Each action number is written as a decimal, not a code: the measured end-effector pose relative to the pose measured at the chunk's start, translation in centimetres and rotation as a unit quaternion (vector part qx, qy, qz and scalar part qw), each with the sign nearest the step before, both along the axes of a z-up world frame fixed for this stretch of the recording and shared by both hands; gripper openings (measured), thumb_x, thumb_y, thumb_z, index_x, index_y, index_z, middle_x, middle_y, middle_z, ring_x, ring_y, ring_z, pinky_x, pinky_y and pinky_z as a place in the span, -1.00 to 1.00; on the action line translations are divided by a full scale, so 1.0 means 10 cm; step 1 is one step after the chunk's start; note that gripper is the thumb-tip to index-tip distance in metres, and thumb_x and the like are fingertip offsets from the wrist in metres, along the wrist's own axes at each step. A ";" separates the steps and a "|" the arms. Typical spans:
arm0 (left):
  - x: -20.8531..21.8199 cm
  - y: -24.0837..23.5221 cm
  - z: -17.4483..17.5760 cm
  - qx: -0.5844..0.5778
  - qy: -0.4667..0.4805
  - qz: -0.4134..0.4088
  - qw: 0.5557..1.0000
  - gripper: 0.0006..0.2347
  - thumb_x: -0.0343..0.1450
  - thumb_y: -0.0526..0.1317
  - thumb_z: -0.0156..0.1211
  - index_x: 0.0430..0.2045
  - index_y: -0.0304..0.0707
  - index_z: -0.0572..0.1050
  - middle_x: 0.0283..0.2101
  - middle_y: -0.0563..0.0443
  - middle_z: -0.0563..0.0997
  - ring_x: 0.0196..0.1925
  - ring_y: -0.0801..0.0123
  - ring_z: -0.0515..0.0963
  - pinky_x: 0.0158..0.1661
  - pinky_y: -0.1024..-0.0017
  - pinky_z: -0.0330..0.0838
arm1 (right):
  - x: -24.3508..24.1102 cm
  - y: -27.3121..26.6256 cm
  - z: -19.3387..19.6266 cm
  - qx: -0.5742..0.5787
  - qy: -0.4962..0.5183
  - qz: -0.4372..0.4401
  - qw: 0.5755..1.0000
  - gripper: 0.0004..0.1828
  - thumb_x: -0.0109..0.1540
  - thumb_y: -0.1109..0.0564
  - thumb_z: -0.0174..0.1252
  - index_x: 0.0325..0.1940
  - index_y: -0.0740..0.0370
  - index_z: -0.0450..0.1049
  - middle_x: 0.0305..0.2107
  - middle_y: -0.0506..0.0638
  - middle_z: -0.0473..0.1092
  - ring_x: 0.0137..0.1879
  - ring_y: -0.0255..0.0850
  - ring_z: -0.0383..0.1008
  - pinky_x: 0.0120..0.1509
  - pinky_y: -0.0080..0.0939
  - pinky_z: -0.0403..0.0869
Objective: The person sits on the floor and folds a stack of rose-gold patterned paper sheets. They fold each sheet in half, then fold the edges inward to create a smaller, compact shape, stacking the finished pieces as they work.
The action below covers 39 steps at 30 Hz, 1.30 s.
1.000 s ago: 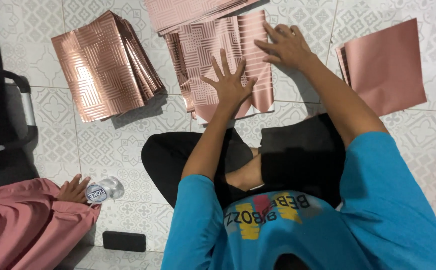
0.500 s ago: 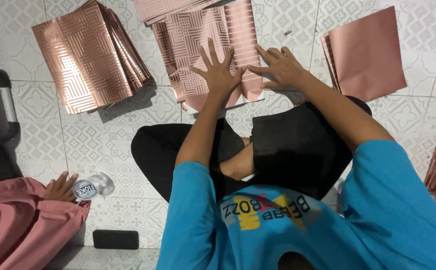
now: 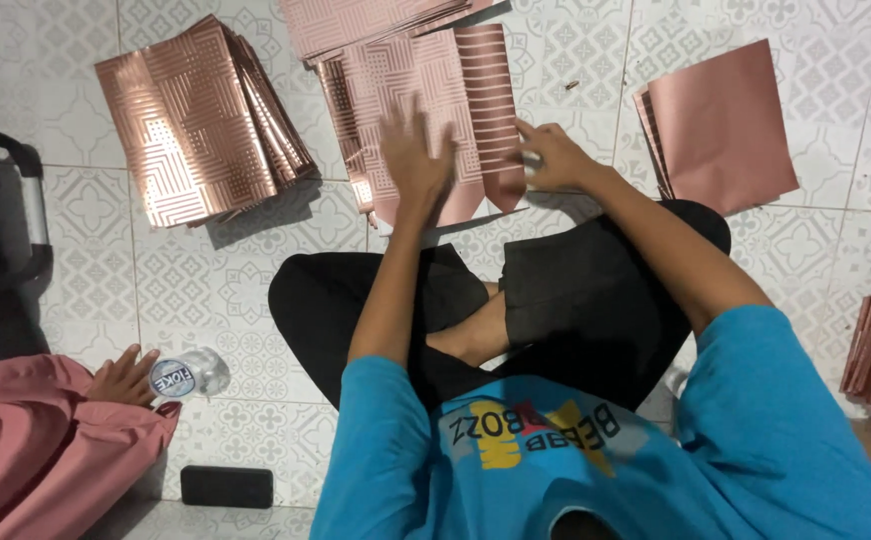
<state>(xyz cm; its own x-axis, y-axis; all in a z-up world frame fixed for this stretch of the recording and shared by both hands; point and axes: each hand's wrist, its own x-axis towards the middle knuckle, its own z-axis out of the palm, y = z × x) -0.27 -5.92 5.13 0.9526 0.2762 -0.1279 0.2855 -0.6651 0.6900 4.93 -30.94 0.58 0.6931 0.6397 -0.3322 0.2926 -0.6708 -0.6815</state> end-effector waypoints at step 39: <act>-0.85 0.76 0.75 -0.722 -0.102 0.117 0.675 -0.53 0.46 -0.27 0.09 0.32 -0.23 0.25 0.08 -0.16 0.55 0.05 0.08 0.59 0.04 0.11 0.55 | -0.58 0.85 1.77 0.265 0.173 -0.218 0.923 -0.06 0.05 -0.27 0.35 0.29 -0.10 -0.09 0.21 0.18 0.22 0.29 -0.02 0.30 0.27 0.00 0.45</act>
<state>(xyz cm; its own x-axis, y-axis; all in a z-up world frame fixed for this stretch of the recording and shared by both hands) -8.73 1.64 12.67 0.9429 0.1507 -0.2971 0.0667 0.7884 0.6116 -0.84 -22.44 18.26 0.8342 0.4609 -0.3029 -0.2241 -0.2185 -0.9498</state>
